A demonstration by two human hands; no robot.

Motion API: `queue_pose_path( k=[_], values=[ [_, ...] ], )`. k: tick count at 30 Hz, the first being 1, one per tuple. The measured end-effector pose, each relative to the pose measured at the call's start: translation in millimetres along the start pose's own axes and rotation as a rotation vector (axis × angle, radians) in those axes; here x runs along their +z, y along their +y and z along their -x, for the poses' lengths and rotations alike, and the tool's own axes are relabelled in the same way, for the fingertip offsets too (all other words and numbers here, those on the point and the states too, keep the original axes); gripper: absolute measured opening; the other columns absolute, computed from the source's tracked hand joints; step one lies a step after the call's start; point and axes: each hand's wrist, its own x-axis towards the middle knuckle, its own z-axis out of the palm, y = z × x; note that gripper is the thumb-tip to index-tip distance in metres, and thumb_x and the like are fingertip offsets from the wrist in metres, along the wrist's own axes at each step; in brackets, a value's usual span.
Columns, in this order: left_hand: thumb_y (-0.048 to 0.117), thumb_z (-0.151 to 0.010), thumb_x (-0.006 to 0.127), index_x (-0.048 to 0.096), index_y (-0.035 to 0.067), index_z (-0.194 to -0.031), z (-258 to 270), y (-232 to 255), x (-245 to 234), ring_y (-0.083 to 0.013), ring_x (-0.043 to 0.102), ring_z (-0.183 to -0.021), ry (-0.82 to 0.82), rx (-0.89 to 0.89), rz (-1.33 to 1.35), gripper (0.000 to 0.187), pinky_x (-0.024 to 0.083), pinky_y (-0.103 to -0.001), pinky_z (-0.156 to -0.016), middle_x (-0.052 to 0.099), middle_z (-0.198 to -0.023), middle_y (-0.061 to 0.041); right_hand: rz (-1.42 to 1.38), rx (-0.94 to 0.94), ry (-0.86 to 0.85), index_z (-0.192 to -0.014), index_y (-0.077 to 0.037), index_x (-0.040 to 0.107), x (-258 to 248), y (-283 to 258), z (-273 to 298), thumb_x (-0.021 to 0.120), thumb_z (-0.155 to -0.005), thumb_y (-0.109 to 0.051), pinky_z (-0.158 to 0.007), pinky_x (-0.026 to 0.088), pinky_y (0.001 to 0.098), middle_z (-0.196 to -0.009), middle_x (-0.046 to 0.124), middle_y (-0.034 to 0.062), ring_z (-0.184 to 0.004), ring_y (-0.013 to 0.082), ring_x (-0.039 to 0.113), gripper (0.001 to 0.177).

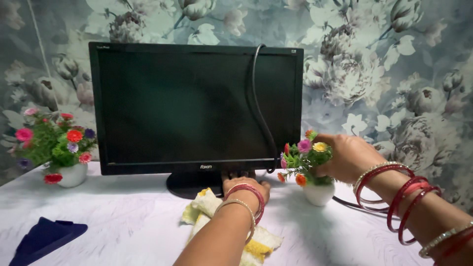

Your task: The person wipes a computer monitor and the surrounding table surface using a cloth. They move a flower pot and a triangular object aside to reach the area under the monitor, then wipe the monitor screen and base, and finally wipe the table surface.

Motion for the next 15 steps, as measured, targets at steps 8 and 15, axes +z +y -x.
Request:
queue_pose_path(
  k=[8,15],
  values=[
    [0.029,-0.099,0.043,0.051,0.016,-0.15,29.2,-7.2,-9.0,-0.0371,0.031,-0.152,0.045,0.205,-0.146,0.053,0.018,-0.054,-0.124,0.036,-0.164,-0.011,-0.04,-0.058,0.073,-0.143,-0.032,0.057,2.8,3.9,2.6,0.089,-0.066,-0.034,-0.097,0.057,0.039,-0.12,0.072,0.0127,-0.11,0.0283,0.071,0.083],
    [0.025,-0.096,0.062,0.051,0.003,-0.144,47.4,-7.7,-17.9,-0.0351,0.034,-0.147,0.198,0.219,0.039,0.055,0.022,-0.051,-0.122,0.04,-0.156,-0.015,0.005,-0.261,0.306,-0.122,-0.026,0.072,-2.7,-31.7,25.3,0.087,-0.072,-0.044,-0.1,0.046,0.0461,-0.13,0.062,0.0101,-0.123,0.0342,0.058,0.055]
  ],
)
